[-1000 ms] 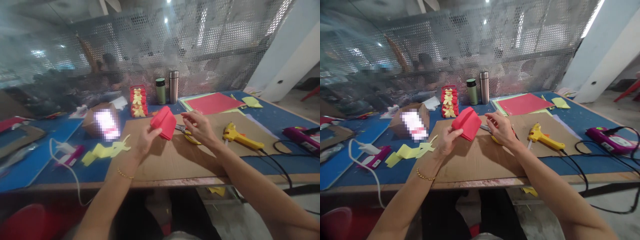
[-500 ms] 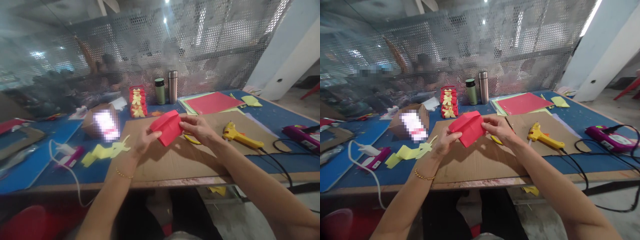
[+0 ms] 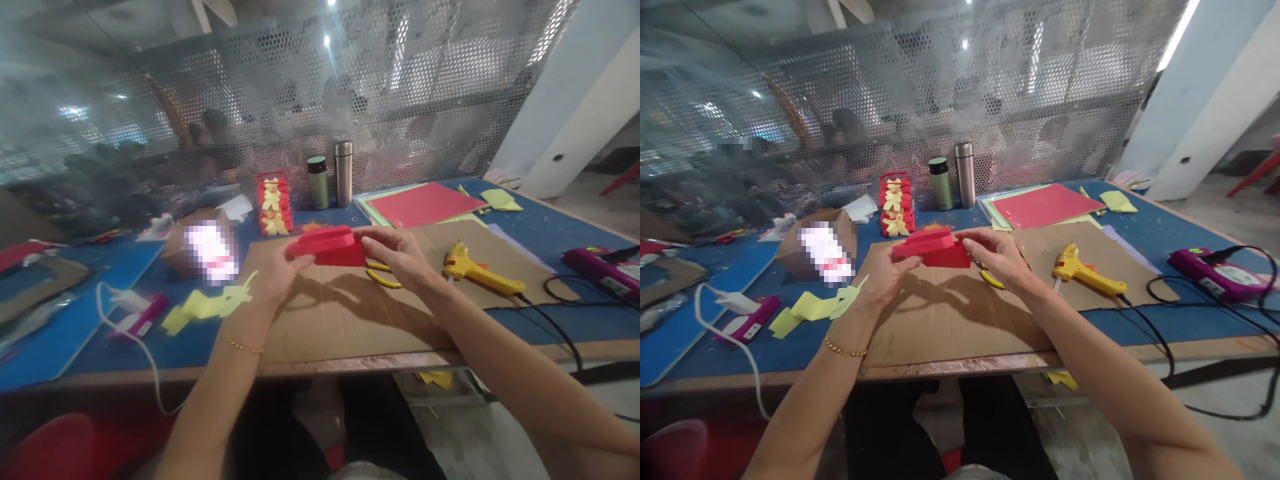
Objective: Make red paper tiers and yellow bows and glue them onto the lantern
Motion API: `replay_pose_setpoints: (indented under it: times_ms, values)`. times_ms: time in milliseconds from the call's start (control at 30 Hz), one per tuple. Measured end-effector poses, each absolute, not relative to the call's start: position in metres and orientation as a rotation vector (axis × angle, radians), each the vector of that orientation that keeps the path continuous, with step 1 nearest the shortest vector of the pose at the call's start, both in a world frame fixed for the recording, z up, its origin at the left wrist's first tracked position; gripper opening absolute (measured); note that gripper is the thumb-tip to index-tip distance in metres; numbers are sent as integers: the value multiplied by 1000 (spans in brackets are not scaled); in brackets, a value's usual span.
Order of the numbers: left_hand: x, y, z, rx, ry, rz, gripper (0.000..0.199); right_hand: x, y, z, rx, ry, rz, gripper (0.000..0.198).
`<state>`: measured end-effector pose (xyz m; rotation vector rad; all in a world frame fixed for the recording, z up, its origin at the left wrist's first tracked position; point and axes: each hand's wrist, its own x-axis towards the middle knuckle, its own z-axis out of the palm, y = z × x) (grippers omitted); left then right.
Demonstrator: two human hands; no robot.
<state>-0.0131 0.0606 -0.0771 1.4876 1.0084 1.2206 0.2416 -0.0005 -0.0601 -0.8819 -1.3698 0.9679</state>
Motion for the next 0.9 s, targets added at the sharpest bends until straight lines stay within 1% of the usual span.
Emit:
replay_pose_setpoints:
  times_ms: [200, 400, 567, 667, 733, 833, 900]
  values:
    - [-13, 59, -67, 1452, 958, 1219, 35, 240, -2, -55, -840, -1526, 829, 47]
    - [-14, 55, -60, 1588, 875, 1097, 29, 240, 1, -60, -815, -1534, 863, 52]
    - [-16, 56, -57, 1590, 834, 1067, 34, 242, -7, -57, -721, -1690, 769, 44]
    - [-17, 57, -56, 1569, 813, 1057, 32, 242, -12, -54, -680, -1851, 611, 37]
    - [-18, 58, -56, 1545, 824, 1043, 35, 242, -15, -53, -657, -1942, 520, 33]
    - [-22, 60, -57, 1534, 859, 1001, 39, 242, -16, -53, -639, -2015, 463, 28]
    - [-26, 61, -59, 1562, 864, 960, 38, 242, -17, -52, -659, -2036, 439, 25]
